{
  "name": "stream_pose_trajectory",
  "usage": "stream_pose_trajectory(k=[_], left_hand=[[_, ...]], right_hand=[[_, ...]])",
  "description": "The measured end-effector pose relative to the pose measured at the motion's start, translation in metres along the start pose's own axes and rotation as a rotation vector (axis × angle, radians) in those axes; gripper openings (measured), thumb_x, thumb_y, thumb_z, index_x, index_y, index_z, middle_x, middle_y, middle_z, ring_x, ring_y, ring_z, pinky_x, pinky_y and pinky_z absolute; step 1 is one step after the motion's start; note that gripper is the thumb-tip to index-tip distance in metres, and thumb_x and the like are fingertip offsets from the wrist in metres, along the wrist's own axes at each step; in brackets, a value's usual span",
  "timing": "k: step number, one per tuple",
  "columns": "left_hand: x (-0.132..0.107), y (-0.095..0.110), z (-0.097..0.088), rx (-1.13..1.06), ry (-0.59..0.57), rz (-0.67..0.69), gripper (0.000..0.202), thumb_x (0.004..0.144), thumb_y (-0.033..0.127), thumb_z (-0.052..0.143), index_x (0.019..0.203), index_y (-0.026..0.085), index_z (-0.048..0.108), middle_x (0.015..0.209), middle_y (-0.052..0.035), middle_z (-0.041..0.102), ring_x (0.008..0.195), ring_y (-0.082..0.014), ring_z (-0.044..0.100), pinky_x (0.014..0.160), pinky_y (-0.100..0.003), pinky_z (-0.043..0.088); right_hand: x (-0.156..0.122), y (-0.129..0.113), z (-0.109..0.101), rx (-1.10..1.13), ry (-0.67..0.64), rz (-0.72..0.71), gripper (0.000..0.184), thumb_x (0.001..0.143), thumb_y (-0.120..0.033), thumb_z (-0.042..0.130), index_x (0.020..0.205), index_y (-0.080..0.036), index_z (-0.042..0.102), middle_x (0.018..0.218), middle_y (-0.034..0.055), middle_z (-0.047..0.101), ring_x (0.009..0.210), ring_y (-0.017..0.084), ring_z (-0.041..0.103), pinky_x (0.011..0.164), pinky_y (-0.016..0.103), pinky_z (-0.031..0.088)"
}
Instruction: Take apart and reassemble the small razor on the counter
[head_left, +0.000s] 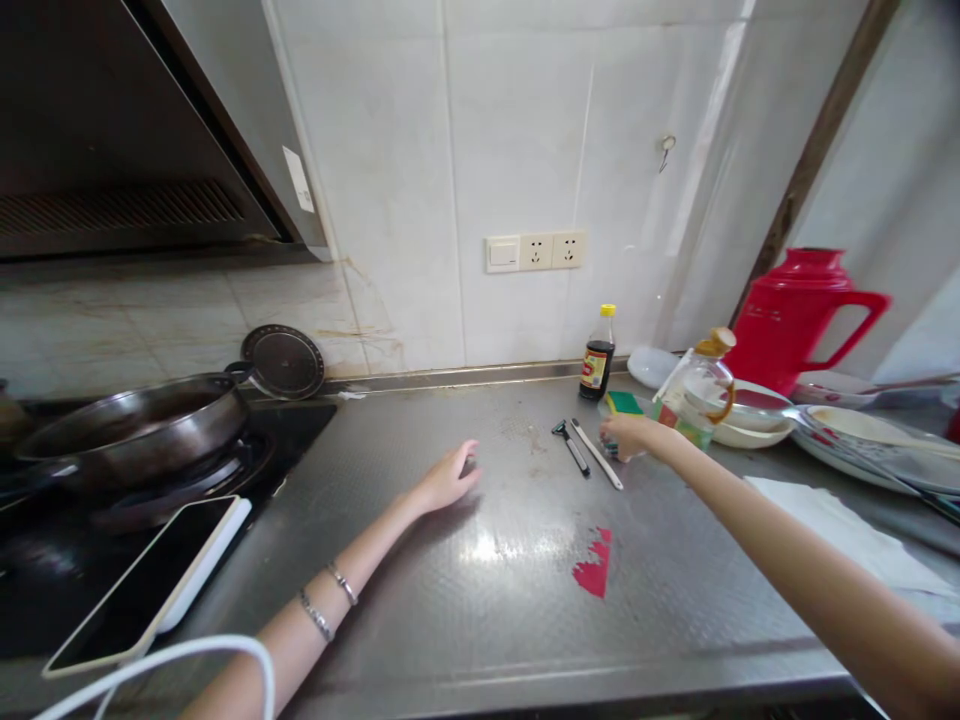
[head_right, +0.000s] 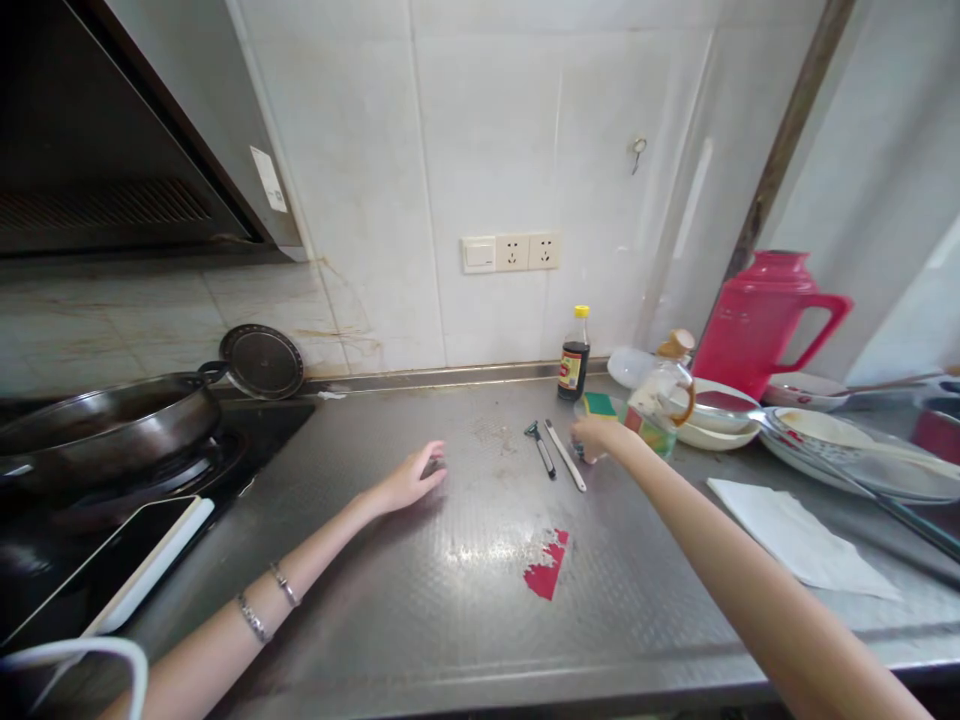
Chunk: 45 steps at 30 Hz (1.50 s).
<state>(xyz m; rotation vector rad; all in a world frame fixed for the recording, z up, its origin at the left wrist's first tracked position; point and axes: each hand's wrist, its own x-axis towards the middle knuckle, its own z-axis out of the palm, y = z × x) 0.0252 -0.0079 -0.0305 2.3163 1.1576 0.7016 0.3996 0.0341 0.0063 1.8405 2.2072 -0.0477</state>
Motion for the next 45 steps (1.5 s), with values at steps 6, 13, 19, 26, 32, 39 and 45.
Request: stream_pose_trajectory(k=[6,13,19,26,32,39,45], left_hand=[[0.000,-0.016,-0.003,0.026,0.016,-0.039,0.046,0.082,0.034,0.047,0.124,0.016,0.040,0.116,-0.0134,0.058,0.108,-0.0214,0.054,0.095,-0.037,0.039],[-0.004,-0.039,-0.012,0.092,0.126,-0.102,0.041,0.083,0.031,0.045,0.120,0.013,0.045,0.121,-0.0145,0.055,0.113,-0.0222,0.051,0.098,-0.037,0.037],[-0.011,-0.060,-0.021,0.119,0.248,-0.232,0.035,0.083,0.024,0.045,0.116,0.013,0.048,0.121,-0.0133,0.055,0.111,-0.0217,0.052,0.098,-0.038,0.037],[-0.016,-0.066,-0.018,0.205,0.261,-0.200,0.031,0.082,0.021,0.045,0.112,0.013,0.051,0.113,-0.0123,0.058,0.107,-0.0220,0.052,0.095,-0.038,0.039],[-0.019,-0.060,-0.017,0.288,0.227,-0.135,0.025,0.082,0.018,0.044,0.104,0.015,0.056,0.110,-0.0103,0.058,0.107,-0.0215,0.051,0.094,-0.037,0.039],[-0.019,-0.056,-0.017,0.314,0.224,-0.114,0.025,0.082,0.016,0.043,0.101,0.016,0.058,0.110,-0.0096,0.059,0.108,-0.0217,0.050,0.096,-0.037,0.038],[-0.021,-0.059,-0.017,0.314,0.212,-0.103,0.028,0.082,0.018,0.042,0.105,0.016,0.058,0.117,-0.0108,0.057,0.116,-0.0223,0.047,0.101,-0.038,0.035]], right_hand=[[-0.002,-0.003,-0.001,-0.037,-0.019,-0.017,0.048,0.052,-0.008,0.070,0.099,-0.016,0.065,0.102,0.0142,0.063,0.093,0.027,0.060,0.070,0.031,0.045],[-0.004,-0.041,-0.028,-0.024,0.105,-0.057,0.049,0.065,-0.015,0.063,0.114,-0.018,0.057,0.117,0.0167,0.056,0.104,0.029,0.056,0.075,0.034,0.045],[-0.013,-0.118,-0.047,0.098,0.258,-0.186,0.041,0.076,-0.024,0.050,0.117,-0.025,0.055,0.117,0.0100,0.059,0.103,0.025,0.057,0.075,0.031,0.044],[-0.017,-0.184,-0.017,0.166,0.368,-0.149,0.029,0.083,-0.028,0.041,0.106,-0.018,0.056,0.105,0.0127,0.064,0.093,0.025,0.061,0.069,0.030,0.042],[-0.018,-0.197,0.006,0.215,0.358,-0.051,0.026,0.089,-0.032,0.033,0.097,-0.017,0.053,0.095,0.0120,0.066,0.085,0.022,0.063,0.064,0.027,0.038],[-0.020,-0.194,0.013,0.316,0.401,-0.022,0.020,0.087,-0.029,0.037,0.093,-0.020,0.053,0.097,0.0080,0.065,0.088,0.019,0.060,0.064,0.024,0.035],[-0.017,-0.189,0.019,0.361,0.413,-0.029,0.019,0.085,-0.028,0.039,0.093,-0.020,0.054,0.093,0.0063,0.066,0.085,0.018,0.059,0.062,0.024,0.033]])
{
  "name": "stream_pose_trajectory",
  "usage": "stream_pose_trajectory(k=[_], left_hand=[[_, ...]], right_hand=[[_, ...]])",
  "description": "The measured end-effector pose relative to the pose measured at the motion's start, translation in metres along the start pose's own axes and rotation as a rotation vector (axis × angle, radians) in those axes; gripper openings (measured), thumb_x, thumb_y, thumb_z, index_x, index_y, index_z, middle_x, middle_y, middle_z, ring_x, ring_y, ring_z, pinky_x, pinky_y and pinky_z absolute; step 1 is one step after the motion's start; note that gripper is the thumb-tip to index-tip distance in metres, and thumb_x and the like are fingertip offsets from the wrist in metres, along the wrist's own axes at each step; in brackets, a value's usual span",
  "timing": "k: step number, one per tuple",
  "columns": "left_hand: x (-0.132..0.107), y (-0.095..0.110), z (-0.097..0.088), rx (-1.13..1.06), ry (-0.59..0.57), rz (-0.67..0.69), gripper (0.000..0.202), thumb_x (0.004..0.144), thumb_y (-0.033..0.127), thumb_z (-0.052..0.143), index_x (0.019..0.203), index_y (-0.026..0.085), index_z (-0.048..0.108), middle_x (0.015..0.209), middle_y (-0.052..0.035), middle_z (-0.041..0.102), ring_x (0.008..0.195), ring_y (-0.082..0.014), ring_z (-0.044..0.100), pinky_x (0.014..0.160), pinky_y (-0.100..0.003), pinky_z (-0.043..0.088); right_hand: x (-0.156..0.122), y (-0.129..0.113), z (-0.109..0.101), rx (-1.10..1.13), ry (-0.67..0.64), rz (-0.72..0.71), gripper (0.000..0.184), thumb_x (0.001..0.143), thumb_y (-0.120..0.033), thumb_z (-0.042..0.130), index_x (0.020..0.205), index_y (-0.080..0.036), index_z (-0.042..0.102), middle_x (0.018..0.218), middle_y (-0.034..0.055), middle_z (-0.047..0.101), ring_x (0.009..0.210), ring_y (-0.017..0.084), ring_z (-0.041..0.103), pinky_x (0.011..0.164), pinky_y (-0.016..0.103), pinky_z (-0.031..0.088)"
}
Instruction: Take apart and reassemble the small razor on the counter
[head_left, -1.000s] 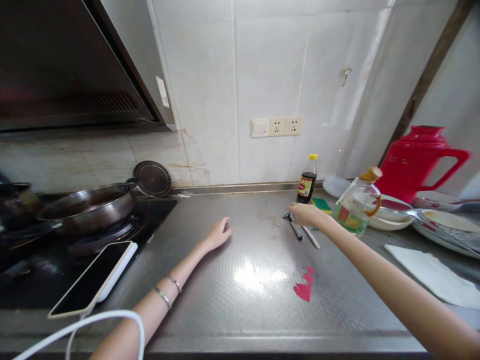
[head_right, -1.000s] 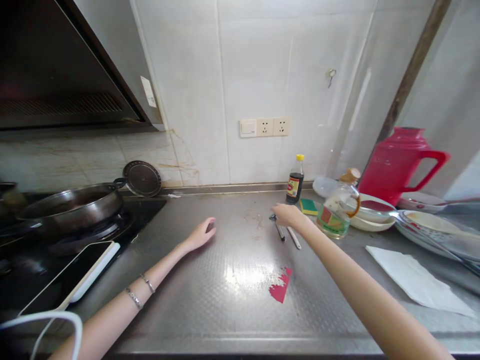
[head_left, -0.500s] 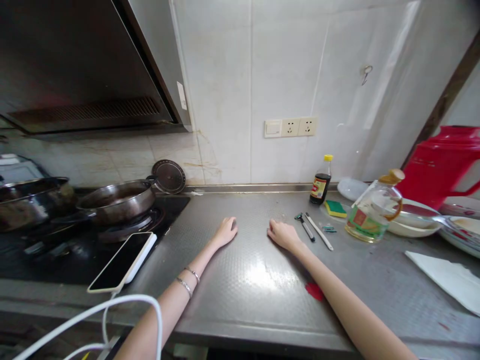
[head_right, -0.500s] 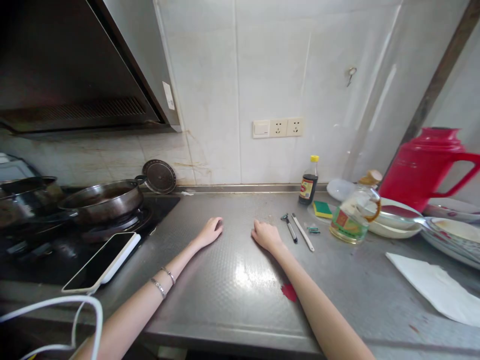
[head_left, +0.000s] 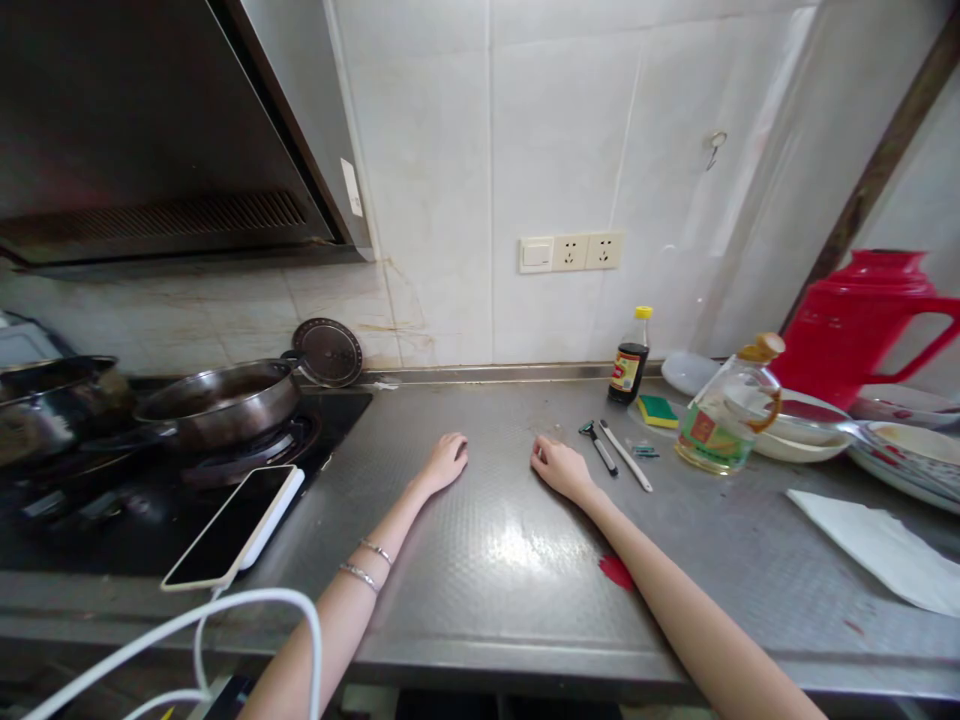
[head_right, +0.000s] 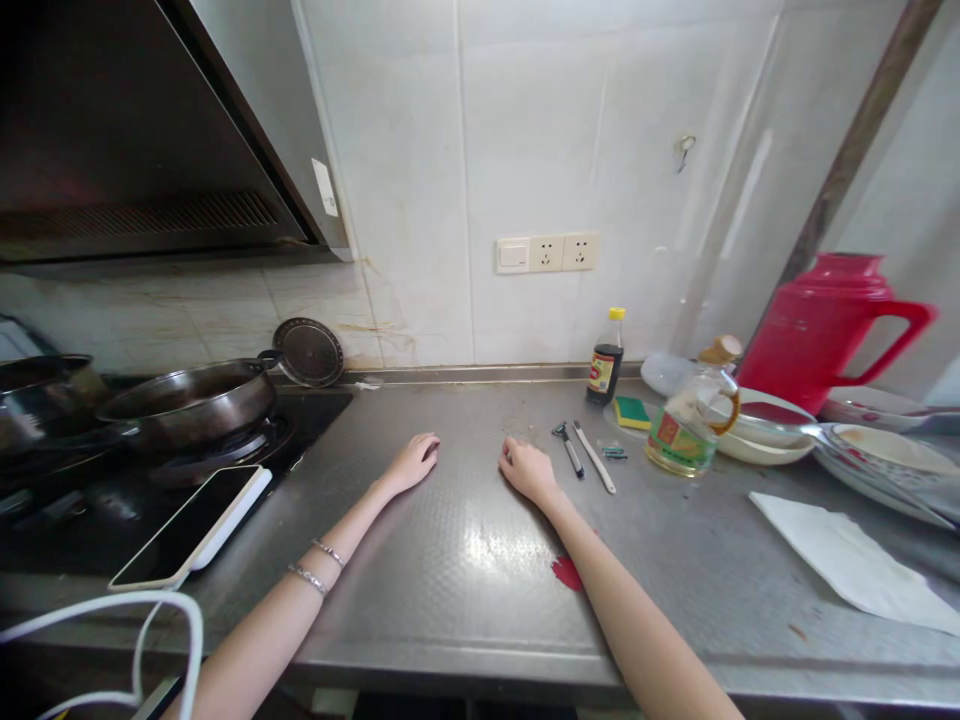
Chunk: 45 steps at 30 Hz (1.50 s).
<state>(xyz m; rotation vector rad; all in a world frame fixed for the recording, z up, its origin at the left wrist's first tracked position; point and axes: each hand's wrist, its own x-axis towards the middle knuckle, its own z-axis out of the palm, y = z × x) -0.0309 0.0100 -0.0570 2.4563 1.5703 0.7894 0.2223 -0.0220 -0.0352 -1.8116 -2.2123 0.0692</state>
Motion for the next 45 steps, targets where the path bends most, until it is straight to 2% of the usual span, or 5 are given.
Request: stream_pose_trajectory(k=[12,18,23,38,45], left_hand=[[0.001,-0.003,0.002,0.002,-0.028,-0.021,0.031,0.082,0.018,0.041,0.108,0.017,0.058,0.124,-0.0101,0.054,0.121,-0.0221,0.043,0.105,-0.040,0.031],[0.002,-0.004,0.002,0.018,-0.034,-0.013,0.031,0.083,0.020,0.040,0.109,0.016,0.057,0.124,-0.0108,0.054,0.122,-0.0223,0.043,0.105,-0.040,0.031],[0.002,-0.004,0.003,0.019,-0.024,-0.008,0.031,0.084,0.021,0.039,0.109,0.015,0.057,0.124,-0.0123,0.053,0.122,-0.0232,0.043,0.105,-0.040,0.031],[0.002,-0.003,0.005,0.091,-0.030,-0.002,0.032,0.085,0.020,0.039,0.111,0.014,0.057,0.125,-0.0124,0.053,0.122,-0.0218,0.044,0.104,-0.036,0.032],[0.011,0.020,-0.014,-0.121,0.147,-0.092,0.022,0.080,0.017,0.047,0.094,0.013,0.064,0.101,-0.0094,0.066,0.098,-0.0192,0.059,0.091,-0.032,0.042]], right_hand=[[0.006,0.019,-0.025,0.114,0.020,-0.047,0.024,0.082,-0.029,0.044,0.098,-0.021,0.059,0.088,0.0040,0.067,0.083,0.017,0.060,0.063,0.023,0.035],[0.010,0.078,-0.046,0.065,0.147,0.317,0.028,0.078,-0.035,0.045,0.095,-0.021,0.061,0.088,0.0089,0.068,0.082,0.023,0.062,0.059,0.025,0.037],[0.007,0.110,-0.041,0.035,0.031,0.410,0.030,0.074,-0.041,0.049,0.085,-0.017,0.064,0.085,0.0141,0.068,0.082,0.026,0.064,0.059,0.027,0.041],[0.007,0.098,-0.035,-0.007,-0.057,0.406,0.027,0.071,-0.022,0.053,0.091,-0.008,0.065,0.093,0.0222,0.067,0.086,0.029,0.064,0.064,0.028,0.043],[0.017,0.074,-0.044,0.152,0.073,0.331,0.024,0.076,-0.032,0.049,0.074,-0.013,0.064,0.075,0.0098,0.069,0.075,0.018,0.064,0.059,0.020,0.039]])
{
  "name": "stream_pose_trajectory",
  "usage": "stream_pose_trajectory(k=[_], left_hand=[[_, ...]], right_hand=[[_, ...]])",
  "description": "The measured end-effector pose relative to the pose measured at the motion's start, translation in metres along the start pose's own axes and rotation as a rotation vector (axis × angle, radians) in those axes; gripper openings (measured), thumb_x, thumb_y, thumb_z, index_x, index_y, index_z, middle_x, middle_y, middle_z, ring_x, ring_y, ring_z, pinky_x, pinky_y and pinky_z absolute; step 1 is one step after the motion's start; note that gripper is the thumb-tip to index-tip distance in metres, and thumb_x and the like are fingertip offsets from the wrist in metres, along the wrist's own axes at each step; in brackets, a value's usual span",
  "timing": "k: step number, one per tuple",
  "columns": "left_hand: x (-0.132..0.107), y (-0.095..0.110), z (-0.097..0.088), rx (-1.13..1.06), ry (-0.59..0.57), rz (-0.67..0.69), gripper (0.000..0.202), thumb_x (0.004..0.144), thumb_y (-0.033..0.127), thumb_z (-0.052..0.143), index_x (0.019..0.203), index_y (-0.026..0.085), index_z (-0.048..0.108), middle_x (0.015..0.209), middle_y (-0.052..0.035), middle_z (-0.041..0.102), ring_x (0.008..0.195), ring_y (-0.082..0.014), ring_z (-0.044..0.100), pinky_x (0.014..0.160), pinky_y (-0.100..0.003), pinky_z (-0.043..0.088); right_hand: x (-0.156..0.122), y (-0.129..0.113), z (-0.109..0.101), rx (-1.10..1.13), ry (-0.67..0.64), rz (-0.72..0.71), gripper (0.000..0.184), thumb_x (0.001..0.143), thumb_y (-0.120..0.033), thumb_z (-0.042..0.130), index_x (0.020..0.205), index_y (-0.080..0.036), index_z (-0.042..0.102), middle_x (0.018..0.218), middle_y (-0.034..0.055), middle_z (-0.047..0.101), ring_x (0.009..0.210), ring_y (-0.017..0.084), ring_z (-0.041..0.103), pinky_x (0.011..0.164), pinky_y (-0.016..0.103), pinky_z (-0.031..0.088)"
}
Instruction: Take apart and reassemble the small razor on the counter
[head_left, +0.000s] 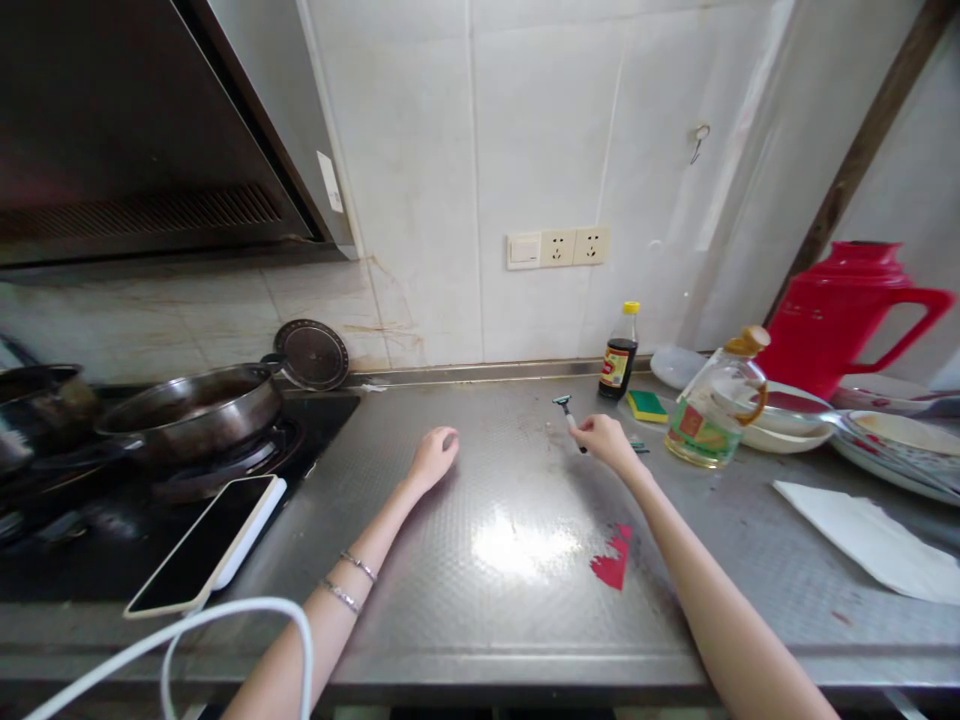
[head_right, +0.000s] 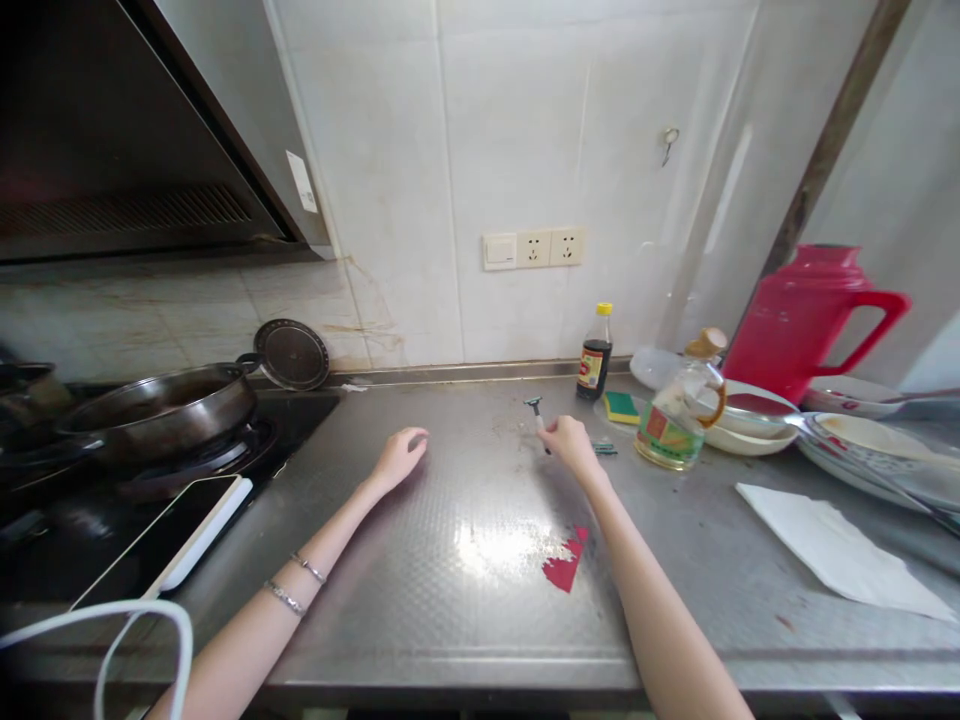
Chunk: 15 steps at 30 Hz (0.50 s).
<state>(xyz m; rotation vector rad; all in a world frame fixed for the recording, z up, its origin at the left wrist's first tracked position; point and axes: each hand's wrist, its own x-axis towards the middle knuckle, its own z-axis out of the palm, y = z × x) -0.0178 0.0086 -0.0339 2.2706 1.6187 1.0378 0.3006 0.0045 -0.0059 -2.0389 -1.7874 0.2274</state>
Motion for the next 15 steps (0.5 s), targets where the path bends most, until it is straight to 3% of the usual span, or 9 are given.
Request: stream_pose_trajectory(k=[5,8,11,15], left_hand=[[0.019,0.047,-0.006,-0.289,-0.021,-0.037,0.024,0.081,0.030,0.048,0.081,0.013,0.066,0.084,-0.0068,0.069,0.081,-0.0170,0.062,0.077,-0.028,0.047],[0.028,0.076,-0.004,-0.409,-0.122,-0.059,0.037,0.082,0.042,0.044,0.075,0.012,0.064,0.070,-0.0058,0.066,0.062,-0.0143,0.060,0.056,-0.024,0.046],[0.031,0.097,-0.004,-0.473,-0.183,-0.052,0.041,0.080,0.047,0.043,0.070,0.012,0.062,0.062,-0.0030,0.061,0.051,-0.0111,0.054,0.044,-0.020,0.040],[0.029,0.114,-0.009,-0.419,-0.135,-0.085,0.040,0.079,0.045,0.044,0.058,0.013,0.056,0.047,0.0019,0.050,0.039,-0.0078,0.045,0.038,-0.018,0.034]], right_hand=[[-0.020,-0.053,-0.006,0.306,0.151,-0.131,0.019,0.071,-0.032,0.053,0.069,-0.015,0.061,0.064,0.0050,0.066,0.060,0.016,0.060,0.053,0.020,0.037],[-0.037,-0.082,-0.012,0.363,0.196,-0.243,0.016,0.070,-0.032,0.055,0.068,-0.016,0.058,0.059,0.0028,0.063,0.056,0.014,0.058,0.052,0.020,0.036],[-0.053,-0.101,-0.017,0.325,0.192,-0.339,0.018,0.072,-0.034,0.054,0.069,-0.017,0.057,0.058,0.0024,0.062,0.055,0.014,0.057,0.052,0.020,0.035],[-0.065,-0.113,-0.022,0.184,0.186,-0.389,0.021,0.076,-0.036,0.052,0.072,-0.016,0.058,0.060,0.0045,0.063,0.058,0.016,0.059,0.054,0.022,0.034]])
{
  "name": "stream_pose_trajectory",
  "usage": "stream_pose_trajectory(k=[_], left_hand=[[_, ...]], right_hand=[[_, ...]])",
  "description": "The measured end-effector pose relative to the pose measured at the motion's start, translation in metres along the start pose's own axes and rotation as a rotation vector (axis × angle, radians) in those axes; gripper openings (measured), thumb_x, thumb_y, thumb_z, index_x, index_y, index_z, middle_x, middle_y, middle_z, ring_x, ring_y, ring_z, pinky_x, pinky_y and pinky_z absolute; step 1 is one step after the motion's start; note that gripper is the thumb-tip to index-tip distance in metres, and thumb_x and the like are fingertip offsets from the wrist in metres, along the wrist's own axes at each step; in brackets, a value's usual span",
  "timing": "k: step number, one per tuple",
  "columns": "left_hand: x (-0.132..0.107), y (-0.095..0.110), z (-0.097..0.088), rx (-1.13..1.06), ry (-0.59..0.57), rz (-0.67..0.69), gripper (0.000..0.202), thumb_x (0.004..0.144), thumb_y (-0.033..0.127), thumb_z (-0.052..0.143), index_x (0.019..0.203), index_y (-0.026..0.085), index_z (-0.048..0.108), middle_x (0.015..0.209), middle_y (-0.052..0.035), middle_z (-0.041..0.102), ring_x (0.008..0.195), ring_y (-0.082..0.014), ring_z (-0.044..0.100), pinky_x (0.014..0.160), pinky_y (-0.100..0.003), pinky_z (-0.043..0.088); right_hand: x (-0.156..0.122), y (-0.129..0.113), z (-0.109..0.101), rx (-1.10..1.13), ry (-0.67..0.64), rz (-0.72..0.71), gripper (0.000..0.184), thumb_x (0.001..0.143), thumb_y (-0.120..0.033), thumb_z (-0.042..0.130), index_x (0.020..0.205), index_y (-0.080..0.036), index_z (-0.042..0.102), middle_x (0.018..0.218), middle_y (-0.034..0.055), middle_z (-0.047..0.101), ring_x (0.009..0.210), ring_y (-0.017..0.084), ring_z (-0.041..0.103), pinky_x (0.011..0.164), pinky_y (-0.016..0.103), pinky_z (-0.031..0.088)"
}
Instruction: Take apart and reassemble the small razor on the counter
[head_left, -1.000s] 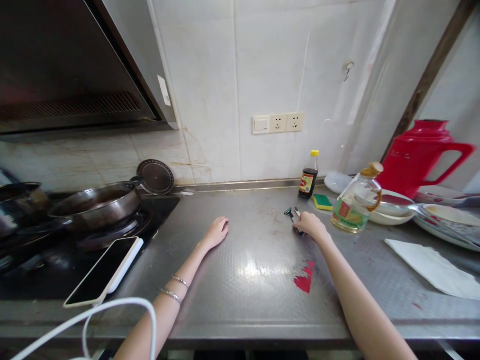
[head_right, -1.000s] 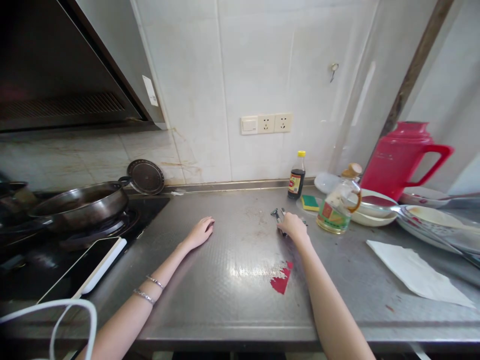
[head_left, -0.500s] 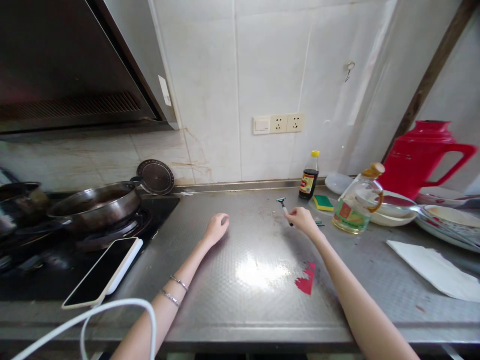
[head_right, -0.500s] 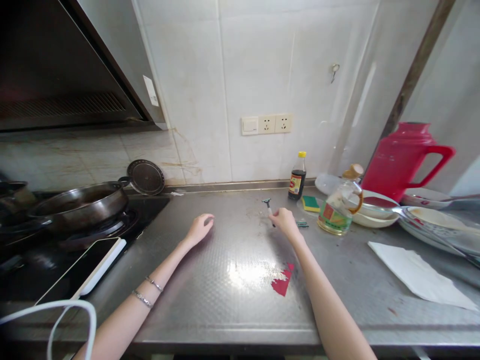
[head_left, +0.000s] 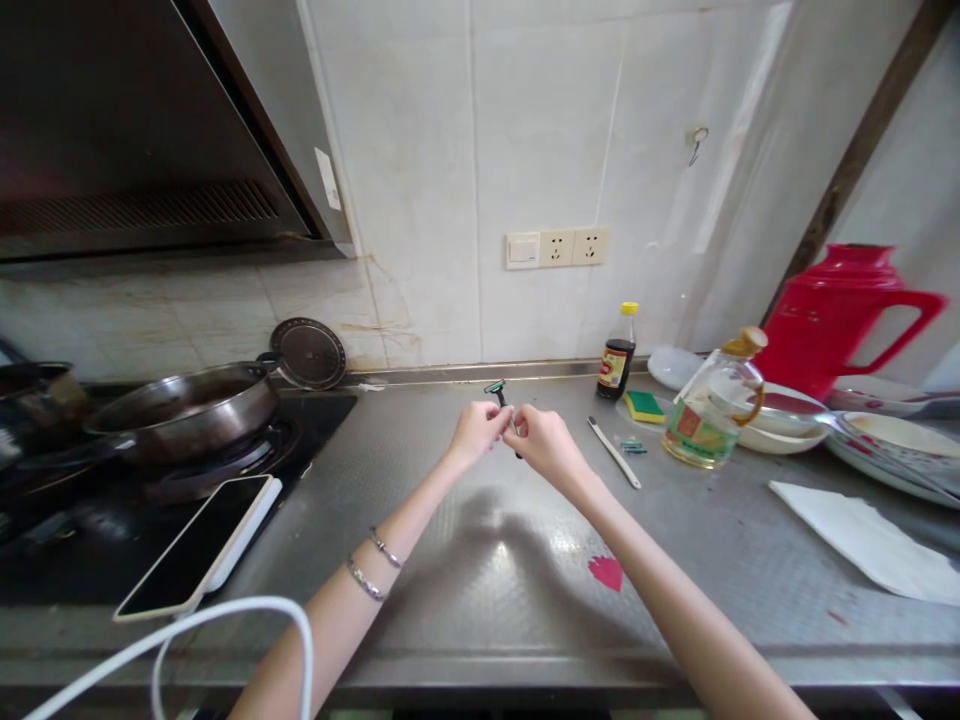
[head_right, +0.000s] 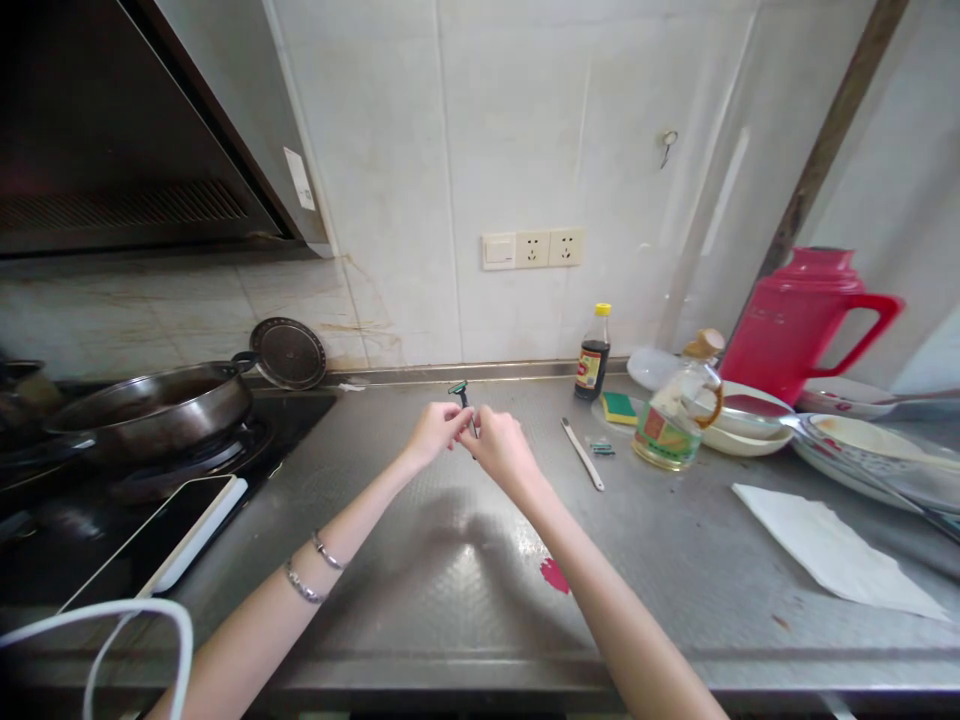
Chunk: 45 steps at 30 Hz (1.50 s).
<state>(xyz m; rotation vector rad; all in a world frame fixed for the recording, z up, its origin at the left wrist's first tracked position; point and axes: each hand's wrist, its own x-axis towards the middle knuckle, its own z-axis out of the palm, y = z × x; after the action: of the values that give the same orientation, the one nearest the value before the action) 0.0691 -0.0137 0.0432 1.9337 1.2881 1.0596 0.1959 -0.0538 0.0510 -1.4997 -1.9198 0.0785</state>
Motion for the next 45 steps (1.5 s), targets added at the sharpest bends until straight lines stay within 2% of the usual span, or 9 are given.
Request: stream_pose_trajectory(k=[5,9,12,18,25,30,34,39,45], left_hand=[[0.000,-0.001,-0.008,0.231,0.025,0.023,0.035,0.076,0.035,0.044,0.052,0.012,0.057,0.042,0.0021,0.046,0.041,-0.0083,0.042,0.042,-0.019,0.029],[0.004,-0.029,-0.025,0.541,-0.033,-0.004,0.034,0.075,0.031,0.043,0.053,0.011,0.059,0.047,-0.0014,0.051,0.049,-0.0105,0.046,0.048,-0.021,0.028],[0.003,-0.058,-0.039,0.699,-0.159,-0.138,0.031,0.075,0.030,0.042,0.059,0.012,0.063,0.056,-0.0048,0.060,0.053,-0.0124,0.051,0.050,-0.021,0.031],[-0.008,-0.094,-0.051,0.792,-0.180,-0.271,0.030,0.073,0.035,0.045,0.062,0.016,0.065,0.069,-0.0081,0.067,0.064,-0.0172,0.061,0.053,-0.021,0.037],[-0.007,-0.097,-0.047,0.846,-0.188,-0.287,0.027,0.072,0.036,0.047,0.069,0.018,0.068,0.085,-0.0104,0.070,0.080,-0.0231,0.064,0.059,-0.024,0.042],[-0.010,-0.096,-0.045,0.870,-0.179,-0.282,0.029,0.074,0.040,0.048,0.072,0.020,0.069,0.085,-0.0103,0.070,0.082,-0.0239,0.064,0.063,-0.026,0.044],[-0.013,-0.096,-0.044,0.882,-0.165,-0.265,0.037,0.076,0.047,0.045,0.071,0.019,0.069,0.083,-0.0107,0.069,0.082,-0.0239,0.064,0.065,-0.027,0.045],[-0.015,-0.095,-0.044,0.872,-0.158,-0.274,0.041,0.078,0.051,0.042,0.070,0.020,0.068,0.082,-0.0106,0.070,0.081,-0.0236,0.065,0.066,-0.028,0.045],[-0.013,-0.094,-0.043,0.869,-0.170,-0.282,0.032,0.075,0.043,0.047,0.066,0.019,0.067,0.082,-0.0100,0.070,0.080,-0.0231,0.065,0.063,-0.026,0.044]], right_hand=[[-0.008,-0.005,-0.006,-0.034,-0.131,-0.126,0.022,0.080,-0.036,0.050,0.080,-0.016,0.062,0.063,0.0040,0.065,0.060,0.016,0.060,0.054,0.022,0.034],[-0.014,0.007,-0.020,0.060,-0.363,-0.217,0.030,0.082,-0.041,0.049,0.078,-0.017,0.065,0.060,0.0026,0.065,0.055,0.013,0.059,0.050,0.020,0.035],[-0.015,0.033,-0.034,0.025,-0.407,-0.103,0.030,0.084,-0.037,0.046,0.076,-0.015,0.065,0.059,0.0030,0.065,0.047,0.011,0.056,0.046,0.019,0.036],[-0.007,0.101,-0.046,-0.105,-0.397,0.171,0.029,0.082,-0.032,0.044,0.072,-0.013,0.064,0.054,0.0045,0.063,0.038,0.011,0.053,0.038,0.018,0.034],[-0.010,0.138,-0.045,-0.232,-0.411,0.340,0.018,0.076,-0.024,0.052,0.069,-0.012,0.063,0.053,0.0074,0.063,0.044,0.015,0.059,0.048,0.021,0.040],[-0.017,0.158,-0.041,-0.277,-0.502,0.413,0.019,0.076,-0.028,0.054,0.076,-0.011,0.063,0.058,0.0094,0.065,0.046,0.016,0.060,0.050,0.024,0.042],[-0.021,0.169,-0.037,-0.352,-0.509,0.406,0.028,0.079,-0.035,0.050,0.083,-0.010,0.064,0.064,0.0117,0.067,0.051,0.018,0.062,0.053,0.025,0.043],[-0.021,0.182,-0.030,-0.439,-0.494,0.373,0.045,0.082,-0.049,0.044,0.083,-0.009,0.065,0.087,0.0198,0.068,0.081,0.026,0.065,0.064,0.029,0.045],[-0.018,0.194,-0.026,-0.449,-0.532,0.382,0.039,0.079,-0.046,0.048,0.086,-0.011,0.064,0.095,0.0189,0.067,0.087,0.028,0.064,0.066,0.030,0.044]])
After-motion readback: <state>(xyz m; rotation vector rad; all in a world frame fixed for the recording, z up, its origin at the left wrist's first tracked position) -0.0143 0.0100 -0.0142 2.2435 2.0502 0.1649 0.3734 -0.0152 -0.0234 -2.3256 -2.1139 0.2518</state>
